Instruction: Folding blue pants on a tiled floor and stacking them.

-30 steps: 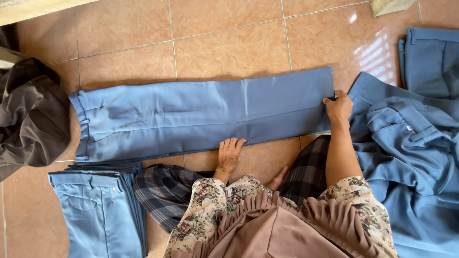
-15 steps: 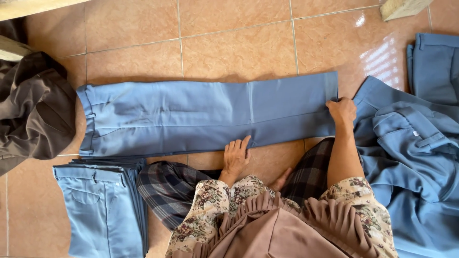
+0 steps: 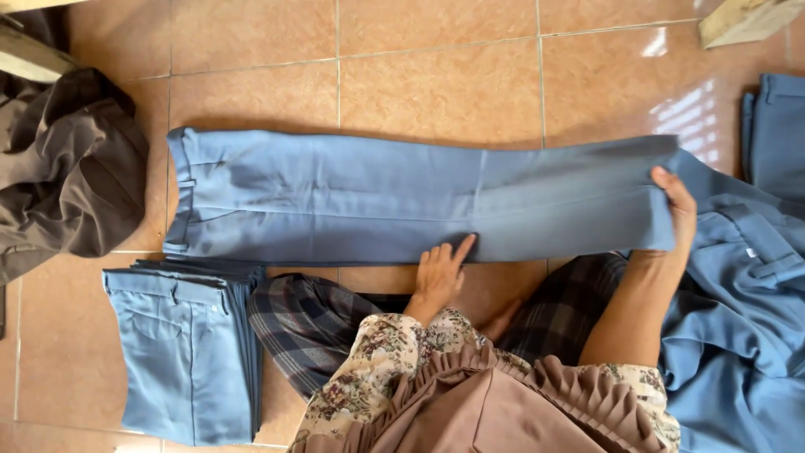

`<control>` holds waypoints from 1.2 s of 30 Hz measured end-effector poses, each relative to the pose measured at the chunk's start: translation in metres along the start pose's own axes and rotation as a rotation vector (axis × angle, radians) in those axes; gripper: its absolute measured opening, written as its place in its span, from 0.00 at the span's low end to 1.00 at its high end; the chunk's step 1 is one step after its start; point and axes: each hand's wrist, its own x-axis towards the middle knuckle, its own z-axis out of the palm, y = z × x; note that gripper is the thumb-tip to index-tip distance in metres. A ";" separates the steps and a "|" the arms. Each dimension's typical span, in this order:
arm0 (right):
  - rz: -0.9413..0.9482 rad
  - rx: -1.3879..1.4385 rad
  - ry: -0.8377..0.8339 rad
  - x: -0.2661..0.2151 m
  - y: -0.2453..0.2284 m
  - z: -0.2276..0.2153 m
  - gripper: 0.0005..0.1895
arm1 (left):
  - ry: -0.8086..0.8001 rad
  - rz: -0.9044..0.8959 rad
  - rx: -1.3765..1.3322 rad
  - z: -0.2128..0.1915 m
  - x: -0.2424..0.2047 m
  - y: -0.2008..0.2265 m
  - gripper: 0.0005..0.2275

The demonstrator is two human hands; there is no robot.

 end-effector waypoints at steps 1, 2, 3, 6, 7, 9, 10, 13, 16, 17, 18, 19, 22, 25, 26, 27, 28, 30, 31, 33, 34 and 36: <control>0.003 -0.003 -0.004 -0.021 -0.013 0.026 0.05 | 0.001 -0.006 -0.001 -0.001 0.005 0.006 0.39; -0.024 0.057 -0.040 -0.042 -0.026 0.051 0.11 | -0.050 0.039 0.006 -0.002 0.010 0.013 0.39; -0.053 0.117 -0.073 -0.063 -0.039 0.075 0.17 | -0.101 0.086 0.012 -0.002 0.015 0.020 0.40; -0.057 -0.012 -0.094 -0.079 -0.048 0.099 0.31 | -0.331 0.107 -0.070 -0.023 0.037 0.051 0.41; -0.055 -0.015 -0.095 -0.078 -0.045 0.109 0.31 | -0.331 0.104 -0.073 -0.019 0.039 0.056 0.41; -0.089 -0.064 -0.267 -0.078 -0.038 0.128 0.42 | -0.249 0.247 -0.152 -0.012 0.044 0.065 0.43; -0.089 -0.066 -0.270 -0.068 -0.021 0.129 0.42 | -0.247 0.245 -0.154 0.000 0.043 0.064 0.43; -0.178 -0.391 -0.431 -0.050 0.030 0.146 0.26 | -0.064 0.171 -0.428 0.013 0.040 0.052 0.19; -0.087 -0.378 -0.470 -0.061 0.092 0.187 0.25 | 0.122 -0.345 -1.161 0.003 0.044 0.000 0.12; -0.063 -0.405 -0.503 -0.068 0.114 0.199 0.25 | 0.118 -0.608 -1.623 0.016 0.050 -0.032 0.15; -0.038 -0.431 -0.536 -0.075 0.136 0.212 0.24 | 0.108 -0.878 -2.081 0.028 0.056 -0.064 0.21; -0.038 -0.430 -0.543 -0.082 0.151 0.217 0.24 | 0.116 -0.877 -2.080 -0.006 0.045 -0.075 0.21; 0.175 -0.468 -0.688 -0.090 0.191 0.218 0.31 | 0.249 -1.060 -1.982 -0.070 0.021 -0.107 0.36; 0.077 -0.547 -0.638 -0.072 0.207 0.192 0.27 | 0.145 -1.176 -1.593 -0.032 0.016 -0.139 0.37; -0.008 -0.675 -0.545 -0.068 0.203 0.184 0.22 | 0.142 -0.996 -1.316 -0.004 0.016 -0.149 0.35; -0.095 -0.802 -0.446 -0.062 0.197 0.174 0.18 | 0.133 -0.813 -1.043 0.025 0.017 -0.157 0.34; -0.096 -0.811 -0.446 -0.067 0.192 0.170 0.18 | 0.133 -0.813 -1.053 0.032 0.014 -0.161 0.34; -0.316 -1.061 -0.285 -0.070 0.179 0.164 0.14 | 0.209 -0.714 -0.754 0.045 0.018 -0.167 0.29; -0.318 -1.069 -0.281 -0.072 0.184 0.162 0.14 | 0.206 -0.711 -0.762 0.027 0.016 -0.153 0.29; -0.737 -1.162 -0.281 -0.073 0.195 0.160 0.16 | 0.378 -0.671 -0.485 -0.011 0.013 -0.128 0.33; -0.741 -1.168 -0.276 -0.080 0.206 0.169 0.16 | 0.377 -0.666 -0.492 -0.012 0.018 -0.119 0.33; -1.010 -1.117 -0.405 -0.093 0.227 0.184 0.15 | 0.601 -0.408 -0.097 -0.017 0.030 -0.099 0.25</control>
